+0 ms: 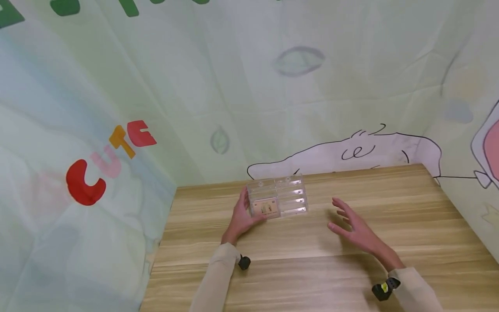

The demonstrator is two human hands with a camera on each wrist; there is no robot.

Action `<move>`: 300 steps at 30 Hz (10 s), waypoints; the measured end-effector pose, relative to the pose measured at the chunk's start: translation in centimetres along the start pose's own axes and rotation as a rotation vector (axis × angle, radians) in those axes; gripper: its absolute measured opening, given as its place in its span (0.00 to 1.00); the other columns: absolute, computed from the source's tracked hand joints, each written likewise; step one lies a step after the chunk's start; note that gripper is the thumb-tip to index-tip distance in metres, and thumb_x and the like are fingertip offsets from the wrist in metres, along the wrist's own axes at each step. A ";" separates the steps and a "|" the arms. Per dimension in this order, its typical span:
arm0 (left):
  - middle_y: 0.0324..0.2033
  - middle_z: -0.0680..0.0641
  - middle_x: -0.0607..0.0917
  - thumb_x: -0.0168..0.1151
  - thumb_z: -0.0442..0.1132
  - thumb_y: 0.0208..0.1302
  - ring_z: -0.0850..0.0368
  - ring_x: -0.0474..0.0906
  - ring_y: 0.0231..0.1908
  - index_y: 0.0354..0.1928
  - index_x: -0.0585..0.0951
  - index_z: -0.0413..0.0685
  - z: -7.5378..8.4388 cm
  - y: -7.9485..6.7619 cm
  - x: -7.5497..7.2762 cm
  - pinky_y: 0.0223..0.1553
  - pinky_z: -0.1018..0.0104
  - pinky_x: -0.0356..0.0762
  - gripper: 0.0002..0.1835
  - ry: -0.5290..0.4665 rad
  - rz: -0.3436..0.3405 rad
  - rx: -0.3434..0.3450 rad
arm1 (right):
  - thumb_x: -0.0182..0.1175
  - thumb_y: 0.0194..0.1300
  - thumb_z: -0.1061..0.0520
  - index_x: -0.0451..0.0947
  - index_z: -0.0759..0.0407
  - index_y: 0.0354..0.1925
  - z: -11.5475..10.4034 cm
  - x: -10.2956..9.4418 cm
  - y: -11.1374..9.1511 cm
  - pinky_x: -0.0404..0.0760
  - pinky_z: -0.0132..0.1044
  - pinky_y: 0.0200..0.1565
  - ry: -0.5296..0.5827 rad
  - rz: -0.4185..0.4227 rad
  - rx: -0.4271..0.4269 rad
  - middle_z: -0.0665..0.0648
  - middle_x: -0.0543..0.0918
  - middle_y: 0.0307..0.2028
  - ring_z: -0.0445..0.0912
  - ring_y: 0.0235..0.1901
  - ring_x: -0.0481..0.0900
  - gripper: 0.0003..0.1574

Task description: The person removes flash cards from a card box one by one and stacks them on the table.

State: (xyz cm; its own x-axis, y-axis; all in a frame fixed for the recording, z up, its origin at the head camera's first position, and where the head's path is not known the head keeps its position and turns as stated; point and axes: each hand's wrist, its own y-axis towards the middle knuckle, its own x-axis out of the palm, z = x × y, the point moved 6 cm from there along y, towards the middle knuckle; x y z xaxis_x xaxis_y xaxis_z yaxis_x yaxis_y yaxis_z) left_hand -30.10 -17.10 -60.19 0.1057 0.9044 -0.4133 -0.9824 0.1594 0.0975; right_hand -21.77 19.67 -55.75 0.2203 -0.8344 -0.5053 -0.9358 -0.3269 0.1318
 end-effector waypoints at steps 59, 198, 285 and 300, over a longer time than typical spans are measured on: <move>0.73 0.36 0.67 0.89 0.41 0.43 0.44 0.65 0.73 0.82 0.47 0.45 0.6 0.4 -0.2 0.74 0.54 0.63 0.71 0.059 -0.047 0.039 | 0.64 0.74 0.56 0.78 0.59 0.64 -5.5 10.9 10.8 0.86 0.39 0.42 0.033 -0.150 -0.131 0.57 0.83 0.49 0.46 0.42 0.82 0.23; 0.76 0.38 0.63 0.88 0.46 0.44 0.46 0.61 0.75 0.83 0.44 0.49 0.1 0.4 0.0 0.75 0.58 0.61 0.73 0.113 -0.058 0.005 | 0.77 0.60 0.56 0.82 0.70 0.51 2.1 0.7 1.4 0.71 0.34 0.27 -0.419 -0.044 0.086 0.62 0.75 0.41 0.46 0.30 0.69 0.26; 0.74 0.38 0.66 0.89 0.40 0.42 0.49 0.63 0.74 0.83 0.46 0.49 -0.1 0.5 0.1 0.74 0.61 0.63 0.73 0.077 -0.049 0.008 | 0.68 0.70 0.61 0.79 0.61 0.55 -6.4 12.3 11.0 0.87 0.39 0.48 0.019 -0.150 -0.156 0.56 0.83 0.46 0.48 0.45 0.84 0.17; 0.74 0.37 0.66 0.89 0.40 0.42 0.47 0.63 0.74 0.83 0.46 0.48 0.0 0.6 0.1 0.74 0.59 0.63 0.73 0.062 -0.039 0.027 | 0.69 0.67 0.64 0.84 0.60 0.51 -6.4 12.7 11.2 0.87 0.46 0.46 -0.015 -0.100 -0.228 0.55 0.86 0.45 0.48 0.41 0.83 0.14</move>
State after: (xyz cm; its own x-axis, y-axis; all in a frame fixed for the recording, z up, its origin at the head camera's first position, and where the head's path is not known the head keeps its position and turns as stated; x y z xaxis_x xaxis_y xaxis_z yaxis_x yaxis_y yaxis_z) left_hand -30.64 -16.87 -60.16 0.1334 0.8713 -0.4723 -0.9732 0.2053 0.1039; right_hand -27.71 2.56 -55.21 0.3033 -0.7867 -0.5377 -0.8230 -0.5006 0.2684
